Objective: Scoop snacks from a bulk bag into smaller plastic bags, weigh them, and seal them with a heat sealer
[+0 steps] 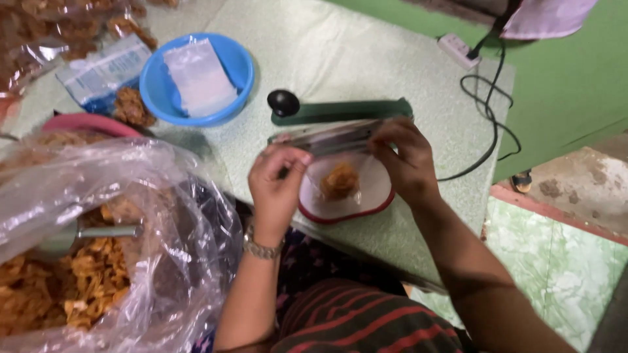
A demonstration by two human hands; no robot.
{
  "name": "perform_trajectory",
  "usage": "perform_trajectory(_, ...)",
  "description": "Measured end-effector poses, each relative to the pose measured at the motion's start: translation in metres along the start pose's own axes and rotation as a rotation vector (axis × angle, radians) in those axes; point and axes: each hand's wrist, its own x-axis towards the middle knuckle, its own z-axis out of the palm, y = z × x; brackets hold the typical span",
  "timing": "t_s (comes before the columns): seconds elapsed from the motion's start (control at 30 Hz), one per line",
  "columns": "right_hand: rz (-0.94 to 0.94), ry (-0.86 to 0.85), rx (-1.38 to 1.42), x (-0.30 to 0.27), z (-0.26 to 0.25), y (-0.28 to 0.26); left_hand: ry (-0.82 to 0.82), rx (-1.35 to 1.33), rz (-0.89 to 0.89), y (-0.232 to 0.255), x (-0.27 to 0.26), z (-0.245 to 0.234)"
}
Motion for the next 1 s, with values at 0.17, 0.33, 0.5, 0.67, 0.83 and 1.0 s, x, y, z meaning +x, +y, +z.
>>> perform_trajectory(0.17, -0.256, -0.230, -0.050, 0.050, 0.029, -0.019, 0.173, -0.186, -0.197, -0.027, -0.012, -0.024)
perform_trajectory(0.33, -0.626, -0.364, -0.397, 0.101, 0.101, 0.009, 0.369, -0.355, -0.368, -0.070, -0.022, -0.051)
perform_trajectory(0.5, 0.046, -1.521, -0.400, 0.181, 0.178, 0.045, 0.412, -0.261, -0.491, -0.115, -0.027, -0.063)
perform_trajectory(0.67, 0.323, -1.622, -0.248, 0.172, 0.191, 0.125, 0.292, -0.034, -0.565, -0.131, -0.006, -0.059)
perform_trajectory(0.83, 0.578, -1.329, -0.296, 0.143, 0.123, 0.153, -0.081, 0.242, -0.459, -0.173, 0.024, -0.034)
perform_trajectory(1.0, 0.739, -1.044, -0.151, 0.113, 0.068, 0.197, -0.564, 0.077, -0.438, -0.183, 0.067, 0.000)
